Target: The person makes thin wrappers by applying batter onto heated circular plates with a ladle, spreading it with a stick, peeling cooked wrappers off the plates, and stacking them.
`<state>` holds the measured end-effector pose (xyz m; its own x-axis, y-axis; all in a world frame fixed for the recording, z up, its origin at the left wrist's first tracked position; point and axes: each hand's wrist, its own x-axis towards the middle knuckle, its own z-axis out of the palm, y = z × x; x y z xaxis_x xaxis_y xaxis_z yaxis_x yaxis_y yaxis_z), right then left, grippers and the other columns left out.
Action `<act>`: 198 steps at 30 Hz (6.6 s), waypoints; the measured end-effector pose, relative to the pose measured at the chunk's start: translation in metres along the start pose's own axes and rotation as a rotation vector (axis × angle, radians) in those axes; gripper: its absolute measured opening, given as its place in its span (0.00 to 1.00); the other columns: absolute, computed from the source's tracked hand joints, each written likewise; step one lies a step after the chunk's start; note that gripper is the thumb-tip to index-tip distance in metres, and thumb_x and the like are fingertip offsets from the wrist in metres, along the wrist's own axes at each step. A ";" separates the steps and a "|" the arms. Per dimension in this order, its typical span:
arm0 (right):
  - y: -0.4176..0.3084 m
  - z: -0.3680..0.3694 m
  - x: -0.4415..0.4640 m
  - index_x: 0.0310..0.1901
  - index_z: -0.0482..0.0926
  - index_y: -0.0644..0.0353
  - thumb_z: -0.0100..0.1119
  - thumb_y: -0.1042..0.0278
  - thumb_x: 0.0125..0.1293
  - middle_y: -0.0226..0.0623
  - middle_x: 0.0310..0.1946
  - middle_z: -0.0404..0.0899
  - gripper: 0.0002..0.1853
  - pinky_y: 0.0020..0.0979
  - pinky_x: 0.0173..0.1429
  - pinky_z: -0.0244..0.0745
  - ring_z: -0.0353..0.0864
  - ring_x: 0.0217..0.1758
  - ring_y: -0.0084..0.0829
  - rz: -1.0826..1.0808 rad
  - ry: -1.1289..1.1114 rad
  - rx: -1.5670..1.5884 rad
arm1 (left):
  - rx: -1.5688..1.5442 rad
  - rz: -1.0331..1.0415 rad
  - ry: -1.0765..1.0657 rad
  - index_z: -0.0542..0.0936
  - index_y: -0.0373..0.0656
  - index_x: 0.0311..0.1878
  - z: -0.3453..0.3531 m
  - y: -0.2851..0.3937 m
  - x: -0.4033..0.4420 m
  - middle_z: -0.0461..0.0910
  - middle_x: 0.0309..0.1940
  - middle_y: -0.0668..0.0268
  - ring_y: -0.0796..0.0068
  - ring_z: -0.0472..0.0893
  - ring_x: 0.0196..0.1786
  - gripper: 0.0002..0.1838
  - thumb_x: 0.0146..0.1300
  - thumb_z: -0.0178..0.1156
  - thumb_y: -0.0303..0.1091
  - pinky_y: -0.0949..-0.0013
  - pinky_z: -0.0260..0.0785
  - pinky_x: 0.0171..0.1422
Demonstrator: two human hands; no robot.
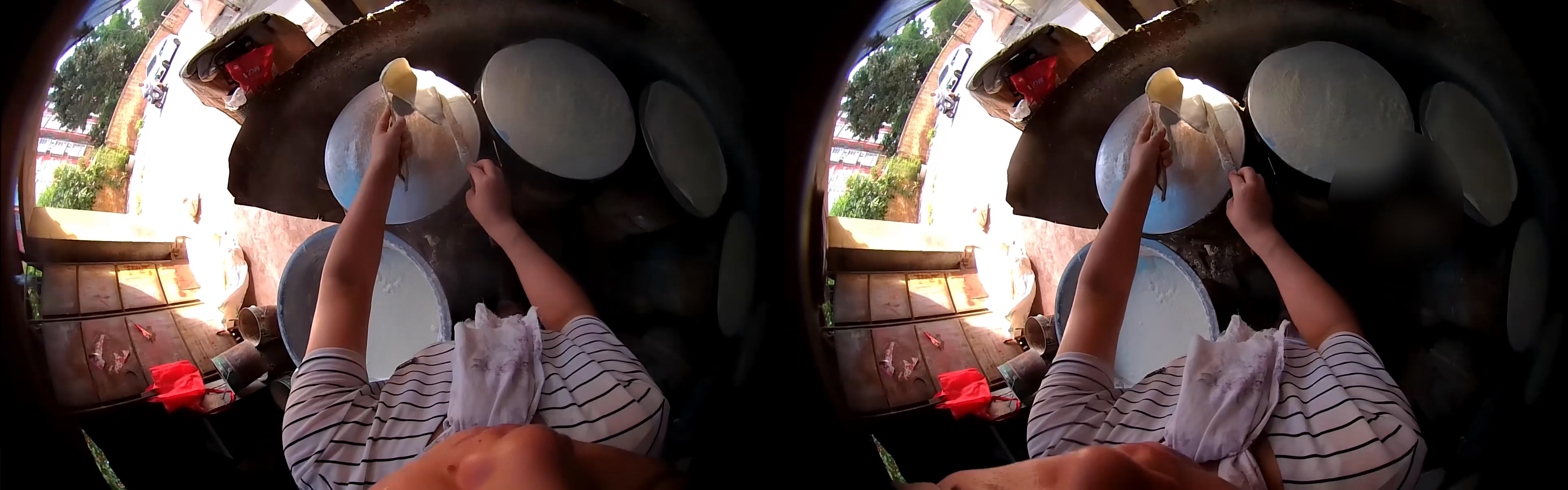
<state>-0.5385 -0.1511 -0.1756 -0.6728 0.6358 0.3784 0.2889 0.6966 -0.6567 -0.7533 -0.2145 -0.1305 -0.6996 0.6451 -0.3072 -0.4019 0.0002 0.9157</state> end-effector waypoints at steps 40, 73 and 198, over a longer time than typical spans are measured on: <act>0.003 0.044 0.135 0.42 0.83 0.57 0.58 0.76 0.49 0.38 0.40 0.80 0.16 0.37 0.52 0.72 0.76 0.45 0.44 -0.408 -0.542 0.236 | -0.375 0.048 0.501 0.61 0.64 0.69 -0.003 -0.016 -0.165 0.58 0.19 0.74 0.87 0.55 0.14 0.24 0.71 0.48 0.34 0.82 0.50 0.15; 0.063 0.064 0.255 0.39 0.84 0.62 0.57 0.81 0.40 0.38 0.40 0.82 0.19 0.27 0.48 0.74 0.81 0.41 0.35 -0.426 -0.934 0.541 | -0.405 0.312 0.788 0.61 0.63 0.68 0.045 0.041 -0.211 0.60 0.19 0.74 0.89 0.56 0.12 0.26 0.70 0.49 0.29 0.84 0.49 0.11; 0.011 -0.059 -0.055 0.54 0.75 0.63 0.48 0.72 0.66 0.52 0.35 0.80 0.16 0.36 0.37 0.76 0.82 0.29 0.40 0.536 -0.443 0.554 | -1.082 -0.259 0.139 0.65 0.49 0.23 0.040 -0.038 -0.110 0.60 0.12 0.76 0.84 0.60 0.14 0.16 0.68 0.52 0.35 0.79 0.56 0.16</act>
<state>-0.4574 -0.1587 -0.1653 -0.7768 0.5631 -0.2819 0.3467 0.0088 -0.9379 -0.6370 -0.2546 -0.1210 -0.5535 0.6309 -0.5437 -0.7993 -0.5859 0.1337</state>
